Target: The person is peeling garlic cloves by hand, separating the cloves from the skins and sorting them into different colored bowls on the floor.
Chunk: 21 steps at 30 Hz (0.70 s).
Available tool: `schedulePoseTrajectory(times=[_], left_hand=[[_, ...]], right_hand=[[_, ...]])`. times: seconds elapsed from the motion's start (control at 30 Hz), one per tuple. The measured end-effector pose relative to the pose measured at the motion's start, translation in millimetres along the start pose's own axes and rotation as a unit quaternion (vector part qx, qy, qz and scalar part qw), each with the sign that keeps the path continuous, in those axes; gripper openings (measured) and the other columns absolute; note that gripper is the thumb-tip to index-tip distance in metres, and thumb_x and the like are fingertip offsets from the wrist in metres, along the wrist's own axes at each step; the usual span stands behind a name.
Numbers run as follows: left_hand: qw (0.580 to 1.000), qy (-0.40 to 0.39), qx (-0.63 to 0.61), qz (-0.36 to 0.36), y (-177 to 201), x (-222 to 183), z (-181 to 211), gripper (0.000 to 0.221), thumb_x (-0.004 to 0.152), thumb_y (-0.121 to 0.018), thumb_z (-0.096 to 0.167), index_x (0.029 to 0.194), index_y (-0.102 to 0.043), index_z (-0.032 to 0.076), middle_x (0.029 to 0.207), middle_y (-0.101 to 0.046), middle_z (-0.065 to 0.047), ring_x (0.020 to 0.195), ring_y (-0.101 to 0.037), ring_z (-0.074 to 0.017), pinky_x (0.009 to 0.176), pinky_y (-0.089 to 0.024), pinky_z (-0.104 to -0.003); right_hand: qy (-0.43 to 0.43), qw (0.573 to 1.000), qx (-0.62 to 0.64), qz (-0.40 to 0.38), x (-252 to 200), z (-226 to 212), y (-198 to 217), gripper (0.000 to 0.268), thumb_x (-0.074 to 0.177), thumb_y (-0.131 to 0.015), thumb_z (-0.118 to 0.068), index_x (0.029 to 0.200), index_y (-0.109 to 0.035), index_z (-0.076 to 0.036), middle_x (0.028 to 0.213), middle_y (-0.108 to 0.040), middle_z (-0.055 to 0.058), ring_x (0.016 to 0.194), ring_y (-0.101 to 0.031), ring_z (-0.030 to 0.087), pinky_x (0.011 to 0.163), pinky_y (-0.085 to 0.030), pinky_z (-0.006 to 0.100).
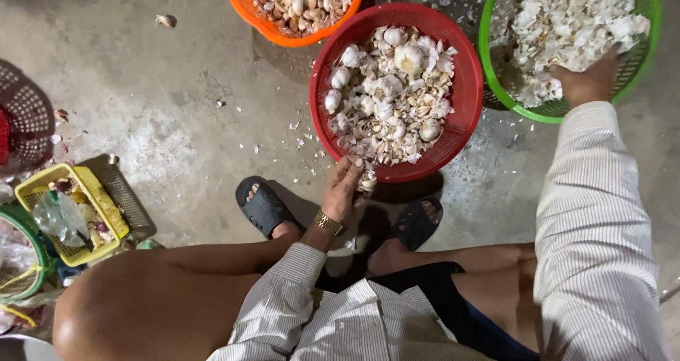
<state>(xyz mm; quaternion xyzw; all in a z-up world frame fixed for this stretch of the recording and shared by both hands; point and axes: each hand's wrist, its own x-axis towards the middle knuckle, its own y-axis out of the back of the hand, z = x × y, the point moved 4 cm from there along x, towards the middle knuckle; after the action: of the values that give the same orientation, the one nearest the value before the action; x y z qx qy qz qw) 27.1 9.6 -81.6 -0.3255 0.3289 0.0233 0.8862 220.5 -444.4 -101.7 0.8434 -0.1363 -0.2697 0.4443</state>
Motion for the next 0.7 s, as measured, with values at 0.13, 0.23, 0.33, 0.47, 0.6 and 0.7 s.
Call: schedulePoseTrajectory(times=[0.13, 0.23, 0.33, 0.47, 0.6, 0.7], left_hand=[[0.998, 0.028, -0.032, 0.043, 14, 9, -18, 0.032, 0.101, -0.057, 0.039, 0.115, -0.059, 0.01, 0.076, -0.059, 0.0, 0.049, -0.052, -0.0074, 0.034, -0.033, -0.019], [0.994, 0.049, -0.07, 0.066, 14, 6, -19, 0.044, 0.102, -0.05, 0.046, 0.126, -0.057, 0.01, 0.079, -0.063, -0.005, 0.048, -0.05, -0.0086, 0.033, -0.029, -0.019], [0.993, 0.014, -0.075, 0.085, -7, 2, -4, 0.041, 0.103, -0.048, 0.044, 0.123, -0.054, 0.009, 0.07, -0.055, -0.008, 0.045, -0.048, -0.0118, 0.03, -0.028, -0.016], [0.996, -0.023, -0.016, 0.082, -14, 0, -2, 0.038, 0.106, -0.047, 0.041, 0.12, -0.051, 0.006, 0.066, -0.049, -0.01, 0.046, -0.052, -0.0135, 0.026, -0.033, -0.015], [0.997, -0.05, 0.036, 0.035, -17, 0, -2, 0.034, 0.107, -0.047, 0.042, 0.114, -0.055, 0.009, 0.07, -0.051, -0.011, 0.048, -0.051, -0.015, 0.028, -0.031, -0.016], [0.966, -0.13, 0.221, -0.031, -22, -8, 6, 0.041, 0.107, -0.046, 0.044, 0.118, -0.061, 0.008, 0.092, -0.06, -0.017, 0.085, -0.058, -0.0256, 0.068, -0.051, -0.036]], right_hand=[[0.039, 0.997, -0.059, 0.031, -11, -8, -10, 0.039, 0.109, -0.072, -0.005, 0.134, -0.043, 0.003, 0.13, -0.045, 0.018, 0.111, -0.044, 0.029, 0.09, -0.037, 0.034], [0.17, 0.985, -0.025, 0.013, -34, -37, -37, 0.031, 0.117, -0.069, -0.016, 0.09, -0.06, -0.005, 0.081, -0.058, 0.006, 0.062, -0.054, 0.017, 0.056, -0.052, 0.033], [0.156, 0.976, -0.063, -0.138, -120, -117, -52, 0.017, 0.111, -0.065, -0.018, 0.099, -0.058, -0.009, 0.089, -0.059, 0.007, 0.073, -0.054, 0.022, 0.072, -0.05, 0.039], [0.342, 0.845, 0.026, -0.409, -254, -169, -80, 0.038, 0.105, -0.059, -0.035, 0.095, -0.07, 0.0, 0.08, -0.073, 0.02, 0.078, -0.072, 0.037, 0.073, -0.059, 0.047], [0.403, 0.853, 0.005, -0.332, -299, -159, -86, 0.043, 0.099, -0.067, -0.041, 0.084, -0.061, -0.001, 0.069, -0.065, 0.016, 0.068, -0.07, 0.035, 0.062, -0.055, 0.043], [0.404, 0.863, -0.001, -0.303, -312, -167, -72, 0.046, 0.1, -0.065, -0.043, 0.078, -0.056, -0.002, 0.065, -0.057, 0.012, 0.063, -0.066, 0.031, 0.059, -0.054, 0.04]])
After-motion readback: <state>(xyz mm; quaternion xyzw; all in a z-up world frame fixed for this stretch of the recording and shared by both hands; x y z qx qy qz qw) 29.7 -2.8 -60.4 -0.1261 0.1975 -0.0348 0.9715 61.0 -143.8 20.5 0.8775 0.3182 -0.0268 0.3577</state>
